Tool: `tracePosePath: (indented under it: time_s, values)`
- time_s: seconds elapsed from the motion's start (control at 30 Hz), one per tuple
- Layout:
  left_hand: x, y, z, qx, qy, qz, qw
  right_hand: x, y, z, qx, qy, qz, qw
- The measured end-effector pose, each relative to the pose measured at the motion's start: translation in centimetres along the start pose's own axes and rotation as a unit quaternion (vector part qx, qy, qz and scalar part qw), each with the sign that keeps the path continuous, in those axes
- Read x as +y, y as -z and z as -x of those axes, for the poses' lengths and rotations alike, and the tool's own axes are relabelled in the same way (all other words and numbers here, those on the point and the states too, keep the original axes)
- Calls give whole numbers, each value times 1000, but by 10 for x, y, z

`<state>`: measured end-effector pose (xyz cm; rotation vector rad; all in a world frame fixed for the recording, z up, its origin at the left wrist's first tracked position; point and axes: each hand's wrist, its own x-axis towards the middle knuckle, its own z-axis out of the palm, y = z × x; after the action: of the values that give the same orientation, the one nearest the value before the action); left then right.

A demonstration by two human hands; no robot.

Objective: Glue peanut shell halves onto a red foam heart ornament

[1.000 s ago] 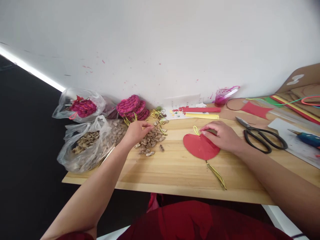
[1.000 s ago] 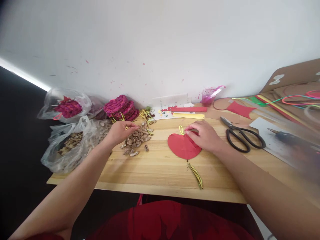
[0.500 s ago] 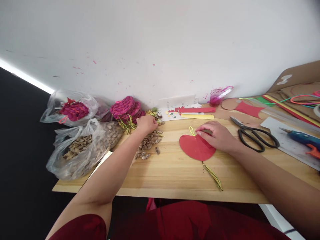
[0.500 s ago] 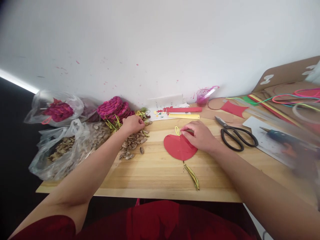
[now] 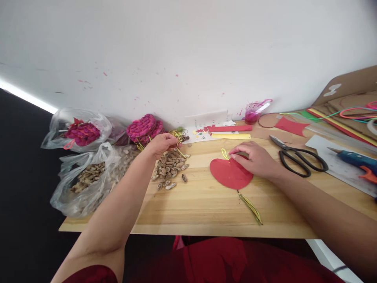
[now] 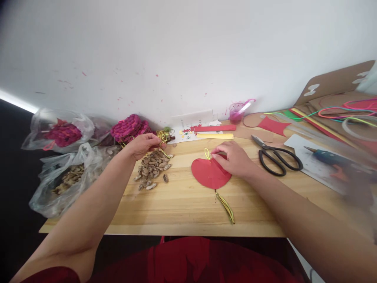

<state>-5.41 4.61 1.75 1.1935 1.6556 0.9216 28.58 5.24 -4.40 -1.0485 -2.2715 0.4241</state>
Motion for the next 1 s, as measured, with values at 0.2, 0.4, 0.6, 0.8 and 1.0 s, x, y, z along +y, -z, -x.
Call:
tracePosePath:
  time_s: [0.2, 0.4, 0.6, 0.8, 1.0]
  values:
    - [15, 6, -6, 5, 6, 160, 987, 0, 0, 0, -1, 0, 0, 1000]
    - [47, 18, -28, 70, -41, 319, 944, 1, -1, -1, -4, -8, -2, 1000]
    - [47, 1, -44, 168, -91, 298, 935, 1, 0, -1, -8, -7, -1, 1000]
    - [19, -24, -47, 131, 4, 251, 959, 2, 1, -1, -10, -3, 2, 1000]
    - [22, -23, -50, 120, 22, 228, 966, 2, 0, -1, -14, -12, -1, 1000]
